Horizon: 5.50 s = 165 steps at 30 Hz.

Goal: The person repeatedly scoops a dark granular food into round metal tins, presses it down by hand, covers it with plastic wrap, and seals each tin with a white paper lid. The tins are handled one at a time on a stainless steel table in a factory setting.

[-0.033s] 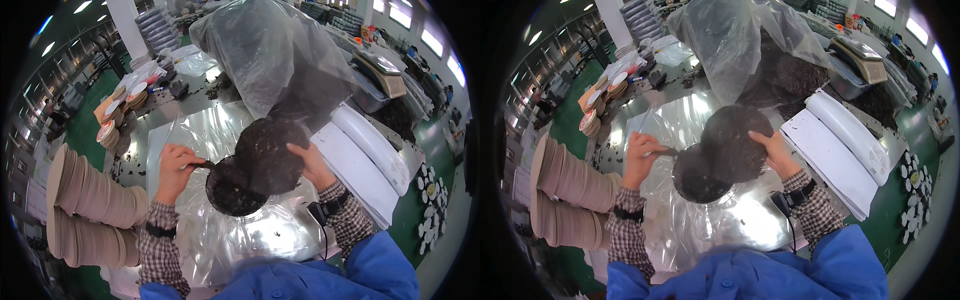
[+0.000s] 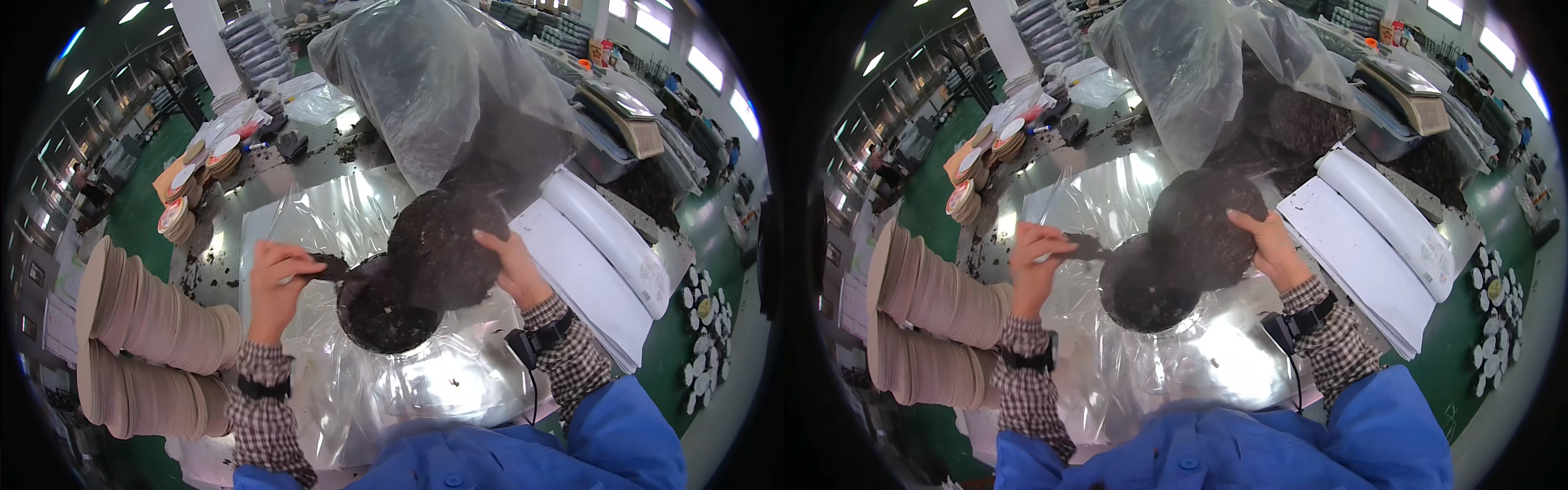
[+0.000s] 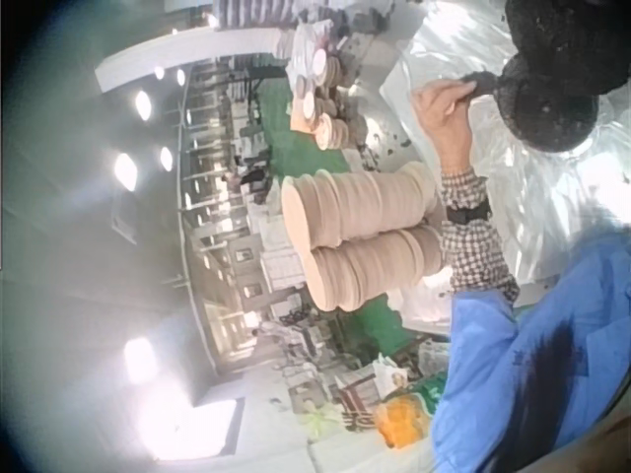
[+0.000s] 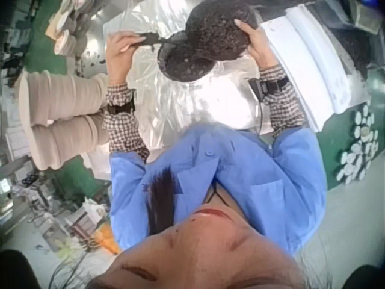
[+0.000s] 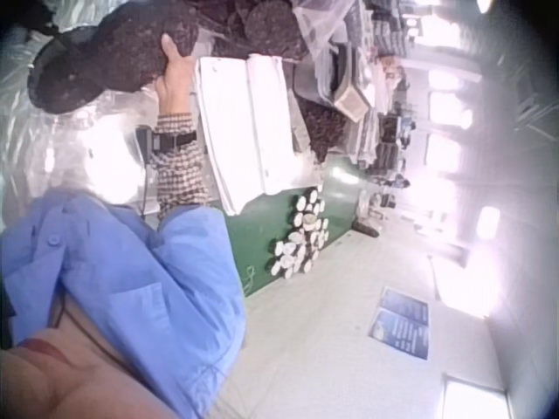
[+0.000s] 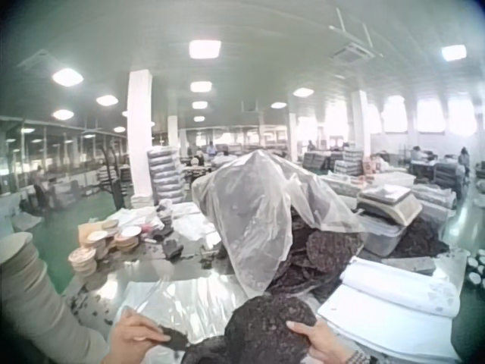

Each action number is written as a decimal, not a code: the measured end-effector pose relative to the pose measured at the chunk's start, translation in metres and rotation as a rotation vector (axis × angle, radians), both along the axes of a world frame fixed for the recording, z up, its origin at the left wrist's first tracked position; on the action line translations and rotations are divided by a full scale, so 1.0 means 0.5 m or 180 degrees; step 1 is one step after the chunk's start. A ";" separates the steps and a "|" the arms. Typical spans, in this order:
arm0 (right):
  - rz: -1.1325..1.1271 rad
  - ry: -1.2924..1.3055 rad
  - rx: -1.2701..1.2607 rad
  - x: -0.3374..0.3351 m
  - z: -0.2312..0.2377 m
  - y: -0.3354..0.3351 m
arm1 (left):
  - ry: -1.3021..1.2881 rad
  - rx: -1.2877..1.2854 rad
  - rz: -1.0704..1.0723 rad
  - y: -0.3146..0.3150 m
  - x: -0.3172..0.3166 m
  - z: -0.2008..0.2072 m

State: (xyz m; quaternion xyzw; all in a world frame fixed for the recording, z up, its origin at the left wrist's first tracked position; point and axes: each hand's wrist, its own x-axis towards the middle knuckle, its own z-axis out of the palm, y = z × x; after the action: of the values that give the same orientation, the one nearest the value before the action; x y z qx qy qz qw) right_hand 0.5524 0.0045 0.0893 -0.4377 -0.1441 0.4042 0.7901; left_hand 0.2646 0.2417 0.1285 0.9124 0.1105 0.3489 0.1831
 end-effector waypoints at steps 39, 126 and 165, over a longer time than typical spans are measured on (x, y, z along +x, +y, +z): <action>0.0263 -0.4087 -0.0976 -0.107 -0.083 0.079 | 0.0080 -0.1565 0.0907 -0.136 0.019 -0.178; 0.1200 -0.2884 -0.3137 -0.036 -0.052 -0.259 | 0.3075 0.0097 -0.0299 -0.228 0.098 -0.160; 0.1801 -0.5967 -0.2214 -0.229 -0.198 0.113 | -0.1050 -0.2660 -0.2179 -0.328 -0.188 -0.023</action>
State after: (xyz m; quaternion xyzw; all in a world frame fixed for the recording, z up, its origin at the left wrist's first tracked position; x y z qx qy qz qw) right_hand 0.4377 0.0610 -0.0098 -0.7304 -0.6735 0.0916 0.0675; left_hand 0.1704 0.0777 0.1172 0.6795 -0.0931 0.3342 0.6465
